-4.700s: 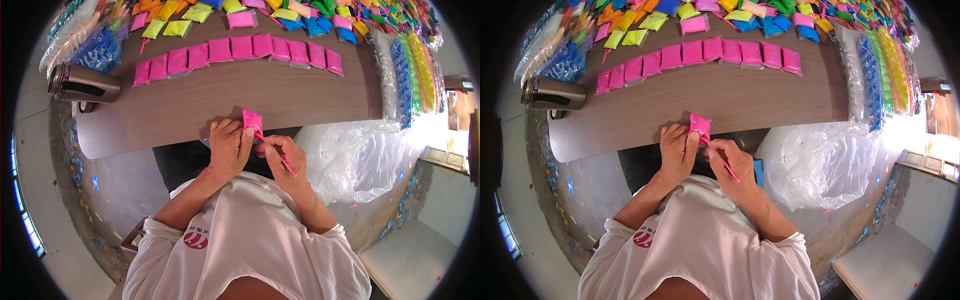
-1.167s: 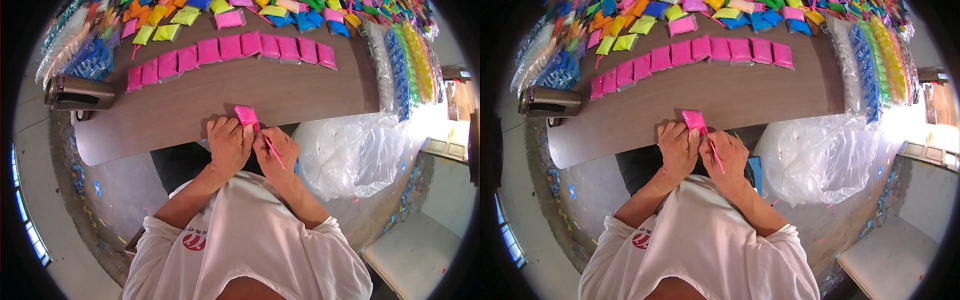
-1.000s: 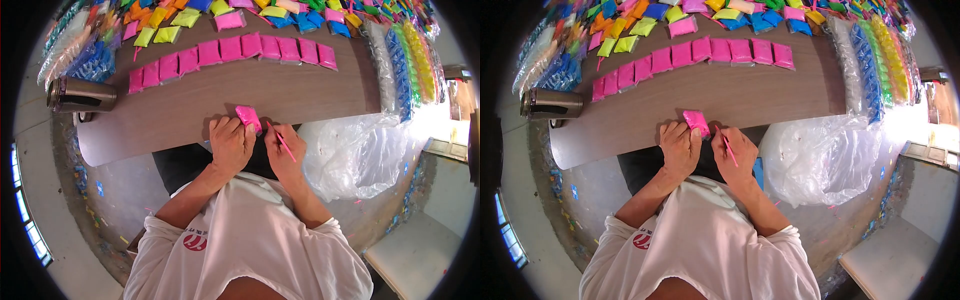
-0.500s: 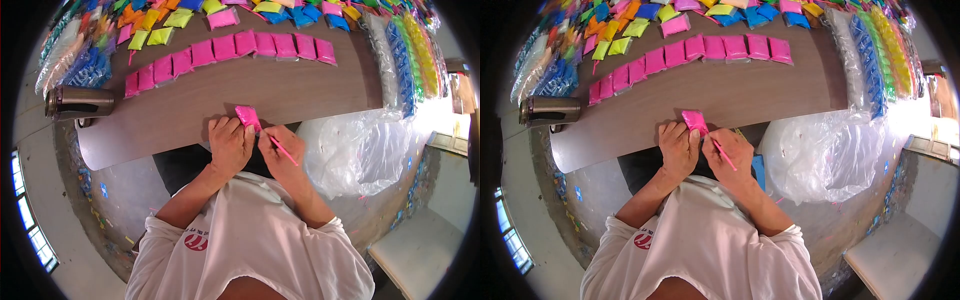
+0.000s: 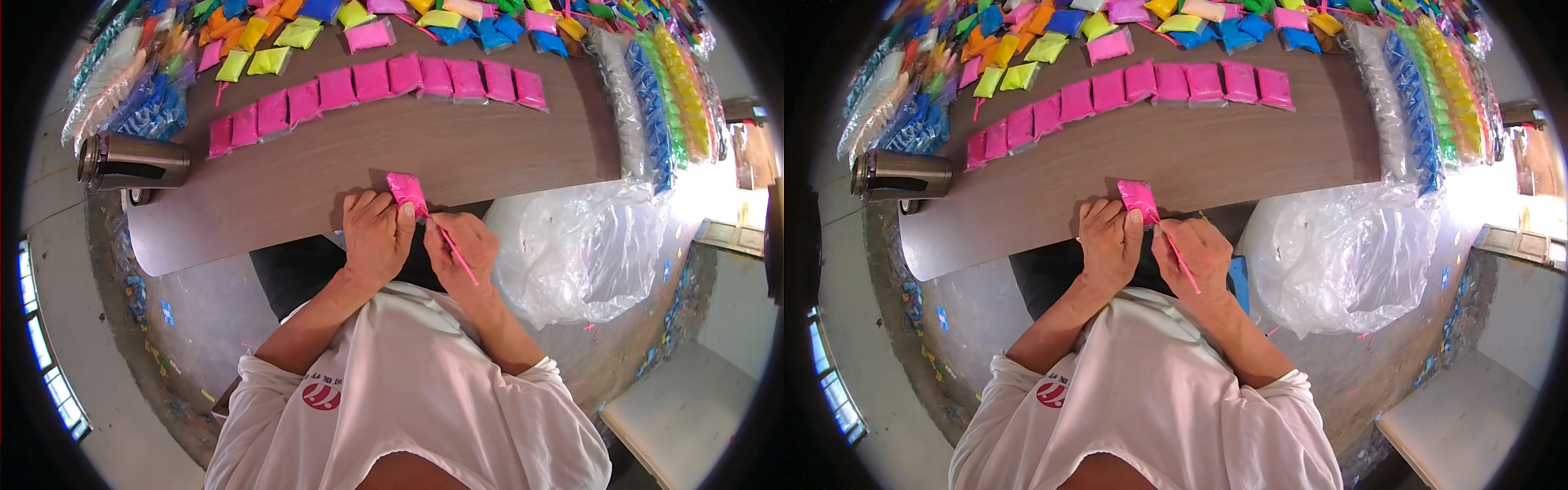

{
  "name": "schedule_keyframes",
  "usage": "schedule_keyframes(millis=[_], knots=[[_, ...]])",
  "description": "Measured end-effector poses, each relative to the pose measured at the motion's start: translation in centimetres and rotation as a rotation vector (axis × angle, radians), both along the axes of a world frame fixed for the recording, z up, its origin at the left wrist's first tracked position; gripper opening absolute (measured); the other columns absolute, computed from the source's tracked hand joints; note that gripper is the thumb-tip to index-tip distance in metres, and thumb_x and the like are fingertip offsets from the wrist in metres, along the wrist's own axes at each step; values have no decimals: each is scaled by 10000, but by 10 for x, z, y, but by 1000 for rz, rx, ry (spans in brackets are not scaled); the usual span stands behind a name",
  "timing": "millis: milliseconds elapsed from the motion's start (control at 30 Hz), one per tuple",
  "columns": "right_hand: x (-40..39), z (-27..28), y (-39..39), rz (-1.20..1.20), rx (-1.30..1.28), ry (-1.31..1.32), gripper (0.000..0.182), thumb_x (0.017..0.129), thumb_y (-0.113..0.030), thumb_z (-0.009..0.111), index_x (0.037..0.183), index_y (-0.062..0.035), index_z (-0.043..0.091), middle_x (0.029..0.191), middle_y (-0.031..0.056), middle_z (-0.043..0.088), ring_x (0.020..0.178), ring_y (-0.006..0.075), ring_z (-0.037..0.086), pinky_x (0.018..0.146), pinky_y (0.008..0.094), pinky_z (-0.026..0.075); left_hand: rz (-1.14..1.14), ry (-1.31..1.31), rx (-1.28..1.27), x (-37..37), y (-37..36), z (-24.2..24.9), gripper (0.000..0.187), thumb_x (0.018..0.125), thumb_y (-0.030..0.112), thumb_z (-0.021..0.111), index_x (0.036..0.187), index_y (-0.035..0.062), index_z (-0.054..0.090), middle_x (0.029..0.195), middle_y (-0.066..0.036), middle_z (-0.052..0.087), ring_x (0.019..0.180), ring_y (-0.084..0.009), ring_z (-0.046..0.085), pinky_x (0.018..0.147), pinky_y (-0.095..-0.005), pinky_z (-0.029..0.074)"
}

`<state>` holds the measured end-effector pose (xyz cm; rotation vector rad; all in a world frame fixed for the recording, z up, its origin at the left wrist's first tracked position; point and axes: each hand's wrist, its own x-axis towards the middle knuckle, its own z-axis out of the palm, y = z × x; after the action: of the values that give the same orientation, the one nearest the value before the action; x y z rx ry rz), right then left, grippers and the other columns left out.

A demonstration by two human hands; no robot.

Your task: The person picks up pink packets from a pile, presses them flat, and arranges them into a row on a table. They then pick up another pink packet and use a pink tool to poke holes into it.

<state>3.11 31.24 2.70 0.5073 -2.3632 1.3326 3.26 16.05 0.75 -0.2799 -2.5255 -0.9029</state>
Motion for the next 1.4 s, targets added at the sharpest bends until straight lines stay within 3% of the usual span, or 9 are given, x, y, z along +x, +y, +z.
schedule_keyframes(millis=[233, 500, 600, 700, 867, 1167, 1400], knots=[[-12, -28, 5, -58, 158, 101, 184, 726, 31, 739, 838, -66, 630, 638, 75, 550, 561, 264, 564, 530, 374, 449, -7, -23, -18, 0, 0, 1, 311, 977, 193, 588, 701, 51, 586, 742, -73, 571, 715, -267, 519, 709, -414, 364], [-5, -16, -2, -22, 147, 124, 206, 727, 23, 739, 870, -74, 629, 660, 61, 572, 589, 267, 584, 545, 373, 460, -3, -14, -6, -1, 0, 1, 320, 982, 197, 581, 698, 47, 587, 744, -72, 580, 714, -266, 523, 707, -415, 367], [-11, -24, -1, -57, 129, 113, 204, 724, 26, 738, 863, -69, 622, 655, 62, 574, 579, 267, 581, 544, 371, 463, -16, -42, 8, 0, 0, 3, 288, 999, 175, 537, 762, 28, 608, 762, -114, 576, 733, -312, 527, 709, -426, 364], [-12, -30, 1, -91, 100, 107, 202, 723, 34, 728, 855, -67, 614, 649, 68, 574, 571, 270, 580, 540, 373, 464, -6, -19, -11, 0, -1, 1, 317, 975, 193, 590, 689, 56, 579, 742, -70, 581, 709, -265, 521, 701, -415, 366], [-7, -11, -5, -7, 103, 112, 195, 721, 44, 717, 837, -68, 606, 648, 78, 578, 572, 275, 587, 540, 373, 467, -12, -11, -1, -1, -1, -3, 321, 969, 194, 598, 679, 60, 574, 730, -66, 571, 699, -263, 516, 697, -413, 365], [-10, -31, -3, -175, 23, 31, 177, 736, 36, 731, 820, -66, 612, 640, 85, 571, 579, 289, 591, 547, 382, 474, -6, -2, 5, -1, -1, 0, 308, 960, 179, 609, 679, 56, 577, 712, -70, 554, 692, -264, 512, 696, -412, 364], [-4, -9, -5, 15, 94, 62, 190, 746, 18, 743, 826, -66, 592, 631, 79, 559, 569, 280, 578, 534, 382, 459, -12, 5, 18, -1, 0, -2, 311, 961, 176, 607, 677, 54, 578, 711, -69, 555, 693, -264, 513, 697, -410, 363]])
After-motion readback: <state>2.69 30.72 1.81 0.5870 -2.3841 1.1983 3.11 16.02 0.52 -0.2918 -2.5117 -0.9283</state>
